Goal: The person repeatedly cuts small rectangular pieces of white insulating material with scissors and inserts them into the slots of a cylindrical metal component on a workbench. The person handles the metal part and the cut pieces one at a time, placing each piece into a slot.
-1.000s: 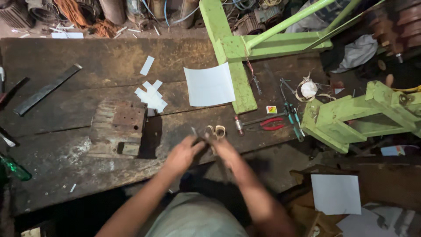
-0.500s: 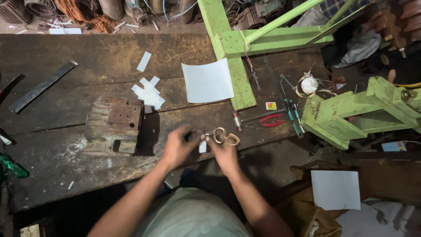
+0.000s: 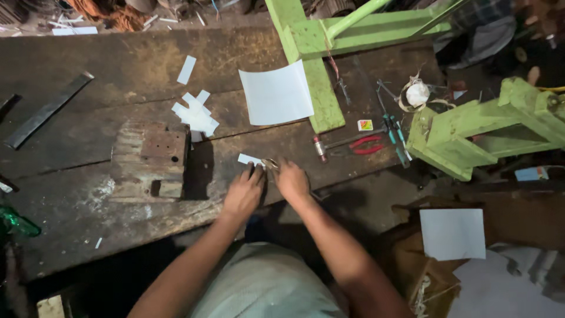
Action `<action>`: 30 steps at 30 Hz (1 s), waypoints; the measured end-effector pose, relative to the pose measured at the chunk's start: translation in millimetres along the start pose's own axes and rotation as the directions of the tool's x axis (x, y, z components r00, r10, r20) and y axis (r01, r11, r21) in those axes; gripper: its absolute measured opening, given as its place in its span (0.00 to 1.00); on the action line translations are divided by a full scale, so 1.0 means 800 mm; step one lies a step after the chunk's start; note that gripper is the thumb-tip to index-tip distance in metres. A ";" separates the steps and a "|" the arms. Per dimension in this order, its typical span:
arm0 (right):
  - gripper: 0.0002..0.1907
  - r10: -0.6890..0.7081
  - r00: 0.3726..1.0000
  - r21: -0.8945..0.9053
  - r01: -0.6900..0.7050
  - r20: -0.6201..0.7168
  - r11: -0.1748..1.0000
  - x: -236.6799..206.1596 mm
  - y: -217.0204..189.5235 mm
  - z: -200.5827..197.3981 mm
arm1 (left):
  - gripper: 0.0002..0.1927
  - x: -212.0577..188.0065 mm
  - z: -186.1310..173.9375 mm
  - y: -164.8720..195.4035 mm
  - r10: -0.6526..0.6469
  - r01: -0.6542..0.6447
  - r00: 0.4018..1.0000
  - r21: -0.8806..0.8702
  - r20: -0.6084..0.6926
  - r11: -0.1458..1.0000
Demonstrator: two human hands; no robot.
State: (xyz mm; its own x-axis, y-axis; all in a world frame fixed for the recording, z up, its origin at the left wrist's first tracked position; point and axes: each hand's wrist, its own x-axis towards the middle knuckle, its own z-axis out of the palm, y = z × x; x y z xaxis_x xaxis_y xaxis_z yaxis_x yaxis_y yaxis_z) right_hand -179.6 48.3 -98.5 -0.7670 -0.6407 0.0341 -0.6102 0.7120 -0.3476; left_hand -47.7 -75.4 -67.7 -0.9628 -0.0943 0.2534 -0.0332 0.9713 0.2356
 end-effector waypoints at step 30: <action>0.20 -0.090 0.958 -0.141 0.132 0.271 0.981 0.051 0.011 -0.012 | 0.25 0.022 -0.012 0.005 -0.130 0.130 0.991 -0.056 0.007 0.990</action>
State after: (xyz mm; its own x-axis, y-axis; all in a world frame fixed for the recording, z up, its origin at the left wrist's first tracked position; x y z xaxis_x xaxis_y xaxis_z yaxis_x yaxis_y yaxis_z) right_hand -218.0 30.8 -91.0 -0.6266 -0.7558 -0.1900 -0.7277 0.6547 -0.2044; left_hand -62.4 -75.4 -53.2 -0.9521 -0.2183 0.2143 -0.1432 0.9370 0.3185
